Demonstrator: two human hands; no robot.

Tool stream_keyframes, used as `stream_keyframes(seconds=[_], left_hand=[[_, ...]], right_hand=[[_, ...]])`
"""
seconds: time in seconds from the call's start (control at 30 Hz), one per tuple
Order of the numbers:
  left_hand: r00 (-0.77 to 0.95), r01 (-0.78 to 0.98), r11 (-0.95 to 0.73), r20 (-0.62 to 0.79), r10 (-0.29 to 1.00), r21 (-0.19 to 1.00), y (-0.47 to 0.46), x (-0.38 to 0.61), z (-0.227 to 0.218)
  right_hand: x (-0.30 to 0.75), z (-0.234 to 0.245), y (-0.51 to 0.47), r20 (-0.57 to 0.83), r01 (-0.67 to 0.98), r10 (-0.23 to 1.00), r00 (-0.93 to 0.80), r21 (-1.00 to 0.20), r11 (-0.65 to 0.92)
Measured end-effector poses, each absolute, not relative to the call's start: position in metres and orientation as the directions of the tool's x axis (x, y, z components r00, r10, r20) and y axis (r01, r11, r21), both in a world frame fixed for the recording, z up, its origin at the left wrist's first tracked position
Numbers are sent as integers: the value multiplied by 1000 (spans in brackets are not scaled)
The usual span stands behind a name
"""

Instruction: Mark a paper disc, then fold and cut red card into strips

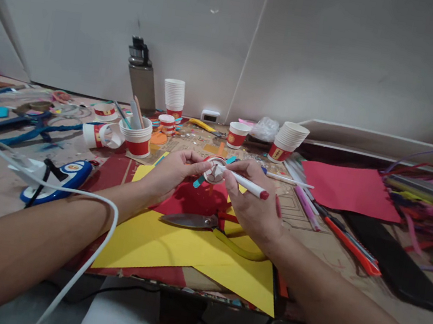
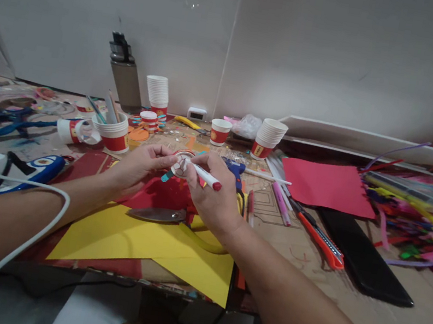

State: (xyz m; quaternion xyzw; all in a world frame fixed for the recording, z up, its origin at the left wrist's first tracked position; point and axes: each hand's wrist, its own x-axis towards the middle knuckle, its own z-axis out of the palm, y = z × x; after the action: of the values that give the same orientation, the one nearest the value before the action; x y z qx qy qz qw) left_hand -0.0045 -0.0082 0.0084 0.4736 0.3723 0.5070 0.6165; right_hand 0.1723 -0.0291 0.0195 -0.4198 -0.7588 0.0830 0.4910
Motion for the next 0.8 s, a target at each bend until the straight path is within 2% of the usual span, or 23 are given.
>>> stream_keyframes(seconds=[0.8], left_hand=[[195, -260, 23, 29, 980, 965, -9, -4, 7]], right_hand=[[172, 21, -30, 679, 557, 719, -147, -544, 628]])
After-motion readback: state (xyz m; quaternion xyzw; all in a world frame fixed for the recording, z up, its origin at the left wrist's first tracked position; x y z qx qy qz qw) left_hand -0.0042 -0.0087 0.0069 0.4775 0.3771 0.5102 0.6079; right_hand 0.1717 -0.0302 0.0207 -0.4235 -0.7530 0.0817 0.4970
